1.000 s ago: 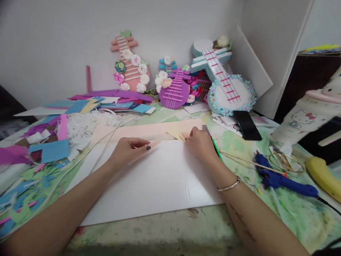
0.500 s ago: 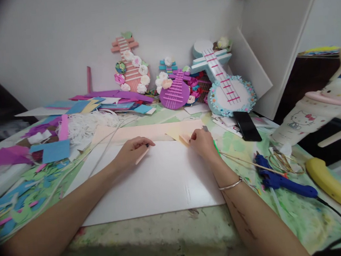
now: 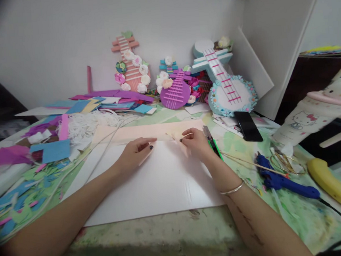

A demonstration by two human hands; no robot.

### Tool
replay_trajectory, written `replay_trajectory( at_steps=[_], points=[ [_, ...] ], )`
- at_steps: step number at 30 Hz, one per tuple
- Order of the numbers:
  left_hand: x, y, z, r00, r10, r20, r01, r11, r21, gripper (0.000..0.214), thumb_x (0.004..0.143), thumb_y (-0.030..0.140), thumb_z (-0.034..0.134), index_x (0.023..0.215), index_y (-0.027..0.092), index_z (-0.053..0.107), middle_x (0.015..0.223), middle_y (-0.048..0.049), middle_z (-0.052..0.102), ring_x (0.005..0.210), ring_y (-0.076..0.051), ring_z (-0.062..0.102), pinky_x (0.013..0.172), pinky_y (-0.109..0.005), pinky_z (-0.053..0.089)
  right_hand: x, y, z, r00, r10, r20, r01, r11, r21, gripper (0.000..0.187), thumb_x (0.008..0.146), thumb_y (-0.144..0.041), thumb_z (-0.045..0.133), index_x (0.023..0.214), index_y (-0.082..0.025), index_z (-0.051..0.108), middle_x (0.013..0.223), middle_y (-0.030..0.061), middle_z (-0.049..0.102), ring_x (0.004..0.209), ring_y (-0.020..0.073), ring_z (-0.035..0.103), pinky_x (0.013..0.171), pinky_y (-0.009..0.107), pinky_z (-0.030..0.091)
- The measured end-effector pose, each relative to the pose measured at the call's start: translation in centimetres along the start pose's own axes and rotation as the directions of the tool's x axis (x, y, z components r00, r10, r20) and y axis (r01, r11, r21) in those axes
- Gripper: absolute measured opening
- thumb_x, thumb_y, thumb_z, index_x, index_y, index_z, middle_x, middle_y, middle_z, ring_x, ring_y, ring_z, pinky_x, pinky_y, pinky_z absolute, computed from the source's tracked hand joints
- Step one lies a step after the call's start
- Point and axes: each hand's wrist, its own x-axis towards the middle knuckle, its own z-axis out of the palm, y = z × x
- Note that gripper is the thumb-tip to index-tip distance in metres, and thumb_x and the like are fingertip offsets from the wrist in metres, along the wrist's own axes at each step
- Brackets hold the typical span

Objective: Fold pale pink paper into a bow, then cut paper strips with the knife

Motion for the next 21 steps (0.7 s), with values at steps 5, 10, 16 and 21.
replay_trajectory(
  at_steps=[5,10,16,21],
  points=[
    [-0.4,0.1,1.1,0.999,-0.036,-0.018,0.035,0.999,-0.031,0.031,0.079,0.021,0.052,0.11,0.019,0.047,0.069,0.0049,0.052,0.059,-0.01,0.048,0.056,-0.022,0.036,-2.4,-1.1,3.4,0.996,-0.024,0.087,0.013,0.992,0.128,0.026,0.062,-0.015,0.054,0.087,-0.019,0.054,0.071,-0.0011,0.063,0.05,0.0108,0.055,0.047,0.022,0.039],
    [-0.7,0.2,1.5,0.999,-0.037,0.004,0.037,0.999,-0.01,0.011,0.078,0.02,0.052,0.086,0.021,0.044,0.069,0.0051,0.051,0.062,-0.011,0.049,0.057,-0.023,0.037,-3.8,-1.5,5.0,0.992,-0.043,0.117,0.025,0.988,0.15,0.023,0.061,-0.017,0.051,0.084,-0.021,0.053,0.069,-0.0023,0.06,0.058,0.0128,0.057,0.05,0.022,0.039],
    [-0.7,0.7,1.3,0.996,-0.008,0.093,0.006,1.0,0.027,0.004,0.075,0.019,0.052,0.077,0.02,0.049,0.071,0.004,0.056,0.064,-0.011,0.051,0.059,-0.024,0.039,-4.1,-1.8,5.0,0.982,-0.088,0.165,0.063,0.986,0.154,0.008,0.063,-0.017,0.051,0.07,-0.019,0.054,0.07,-0.0009,0.061,0.057,0.0115,0.056,0.05,0.022,0.04],
    [-0.8,1.1,1.1,0.994,0.0,0.109,-0.007,0.998,0.065,0.007,0.078,0.024,0.05,0.074,0.019,0.053,0.069,0.0026,0.059,0.064,-0.012,0.053,0.06,-0.025,0.04,-4.2,-1.7,5.1,0.966,-0.094,0.241,0.049,0.981,0.187,0.008,0.069,-0.022,0.052,0.07,-0.018,0.059,0.059,-0.0003,0.06,0.046,0.0114,0.054,0.044,0.023,0.041]
  ],
)
